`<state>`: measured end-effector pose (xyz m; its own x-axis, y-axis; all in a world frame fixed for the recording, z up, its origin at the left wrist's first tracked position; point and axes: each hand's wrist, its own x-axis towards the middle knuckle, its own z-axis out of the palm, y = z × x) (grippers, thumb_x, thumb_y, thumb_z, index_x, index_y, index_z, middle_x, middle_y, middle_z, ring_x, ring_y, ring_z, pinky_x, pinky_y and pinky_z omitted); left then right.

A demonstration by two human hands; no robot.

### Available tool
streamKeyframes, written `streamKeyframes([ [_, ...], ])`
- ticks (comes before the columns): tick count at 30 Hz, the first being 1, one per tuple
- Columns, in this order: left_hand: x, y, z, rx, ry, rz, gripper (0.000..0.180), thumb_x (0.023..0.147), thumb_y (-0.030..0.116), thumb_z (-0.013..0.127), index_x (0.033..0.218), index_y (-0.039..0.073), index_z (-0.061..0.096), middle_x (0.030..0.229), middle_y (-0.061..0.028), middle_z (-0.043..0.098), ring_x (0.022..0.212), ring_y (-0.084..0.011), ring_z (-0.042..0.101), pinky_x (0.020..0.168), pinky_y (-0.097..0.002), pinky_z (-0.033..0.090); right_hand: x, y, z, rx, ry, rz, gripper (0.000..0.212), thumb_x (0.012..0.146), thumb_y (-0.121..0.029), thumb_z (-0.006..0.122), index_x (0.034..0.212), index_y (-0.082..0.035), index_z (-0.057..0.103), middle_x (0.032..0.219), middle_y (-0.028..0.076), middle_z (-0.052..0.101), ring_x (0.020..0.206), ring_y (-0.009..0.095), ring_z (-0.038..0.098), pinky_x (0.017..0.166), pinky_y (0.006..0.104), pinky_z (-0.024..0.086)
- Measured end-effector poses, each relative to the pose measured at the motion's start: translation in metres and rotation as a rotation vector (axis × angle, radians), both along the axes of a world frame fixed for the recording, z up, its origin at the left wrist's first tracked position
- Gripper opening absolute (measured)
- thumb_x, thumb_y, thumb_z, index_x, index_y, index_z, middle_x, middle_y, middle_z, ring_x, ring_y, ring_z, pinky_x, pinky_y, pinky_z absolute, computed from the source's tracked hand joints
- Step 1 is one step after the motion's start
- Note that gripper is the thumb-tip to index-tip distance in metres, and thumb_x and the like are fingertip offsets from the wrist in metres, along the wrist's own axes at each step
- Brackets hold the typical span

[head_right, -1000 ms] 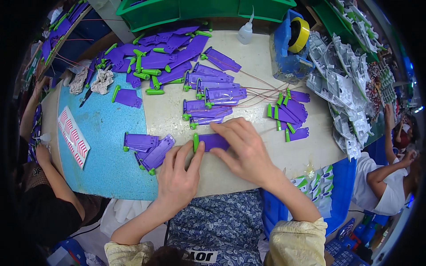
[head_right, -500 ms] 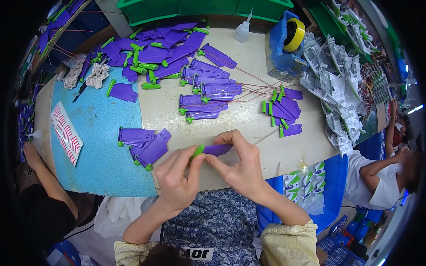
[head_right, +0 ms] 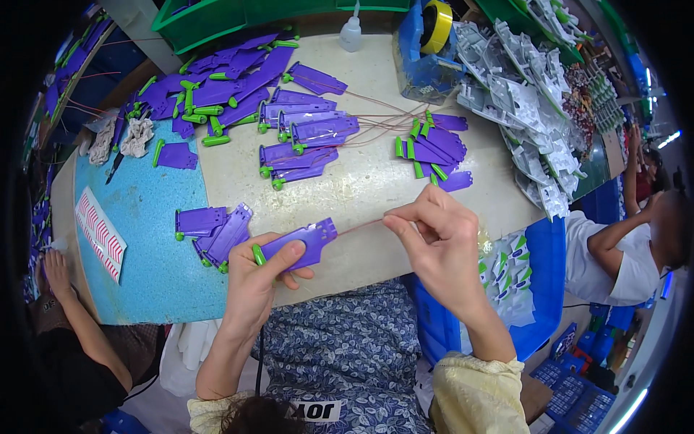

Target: The person assembles purple and green plastic components by inserting thin red wires into the purple pieces and applying glue from a bottle to secure them. The person handles the parts one at a time, aligns the wire, and applies adhesive before setting the assembled unit aside on the table.

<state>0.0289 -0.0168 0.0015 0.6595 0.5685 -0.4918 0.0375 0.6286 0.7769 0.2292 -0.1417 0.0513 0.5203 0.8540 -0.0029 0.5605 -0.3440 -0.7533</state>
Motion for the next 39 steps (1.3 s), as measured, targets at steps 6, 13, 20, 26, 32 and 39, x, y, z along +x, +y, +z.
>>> streamKeyframes([
  [6, 0.006, 0.003, -0.005, 0.127, 0.158, 0.081, 0.023, 0.088, 0.017, 0.079, 0.097, -0.004, 0.073, 0.09, -0.0117, 0.074, 0.071, -0.0171, 0.071, 0.059, -0.0254, 0.053, -0.028, 0.011, -0.017, 0.234, 0.071, 0.401, 0.014, 0.08, -0.004, 0.076, 0.093, -0.003, 0.074, 0.085, 0.012, 0.065, 0.079, 0.028, 0.062, 0.07, 0.0379, 0.051],
  [13, 0.032, 0.039, -0.026, 1.208, 0.407, 0.109, 0.019, 0.079, 0.011, 0.082, 0.089, -0.004, 0.075, 0.124, -0.0224, 0.068, 0.108, -0.0297, 0.067, 0.097, -0.0378, 0.048, -0.011, 0.067, -0.08, 0.321, -0.305, 0.009, 0.037, 0.083, -0.008, 0.073, 0.117, 0.003, 0.062, 0.107, 0.02, 0.067, 0.095, 0.038, 0.061, 0.087, 0.0442, 0.05],
  [20, -0.007, 0.014, 0.009, 0.645, 0.335, 0.081, 0.013, 0.085, 0.009, 0.079, 0.09, -0.003, 0.074, 0.101, -0.012, 0.074, 0.085, -0.0146, 0.067, 0.077, -0.0276, 0.051, 0.039, -0.01, -0.062, 0.144, -0.387, -0.176, 0.03, 0.082, 0.003, 0.067, 0.112, 0.004, 0.061, 0.112, 0.021, 0.062, 0.106, 0.037, 0.058, 0.089, 0.0467, 0.049],
  [26, -0.004, 0.008, 0.004, 0.005, 0.041, -0.032, 0.018, 0.097, 0.01, 0.067, 0.109, -0.004, 0.066, 0.092, -0.0106, 0.075, 0.074, -0.0099, 0.067, 0.067, -0.0242, 0.053, 0.081, -0.051, -0.062, -0.076, -0.528, -0.142, 0.022, 0.079, 0.004, 0.07, 0.101, 0.003, 0.064, 0.101, 0.015, 0.061, 0.101, 0.033, 0.059, 0.082, 0.042, 0.05],
  [32, -0.008, -0.007, 0.017, -0.046, 0.052, -0.186, 0.019, 0.099, 0.014, 0.065, 0.111, -0.001, 0.065, 0.091, -0.0099, 0.075, 0.075, -0.0109, 0.069, 0.066, -0.0255, 0.054, 0.053, -0.043, -0.03, 0.013, -0.011, -0.135, 0.021, 0.075, 0.001, 0.078, 0.092, 0.004, 0.065, 0.089, 0.009, 0.07, 0.082, 0.021, 0.067, 0.077, 0.0312, 0.053],
  [39, -0.039, -0.054, 0.015, 1.012, 0.26, -0.706, 0.008, 0.096, 0.005, 0.062, 0.1, 0.0, 0.057, 0.098, -0.0206, 0.072, 0.064, -0.0259, 0.07, 0.051, -0.0337, 0.053, 0.008, 0.055, -0.033, 0.054, 0.178, 0.404, 0.013, 0.082, -0.004, 0.075, 0.095, -0.001, 0.076, 0.083, 0.013, 0.072, 0.071, 0.022, 0.065, 0.065, 0.0324, 0.051],
])
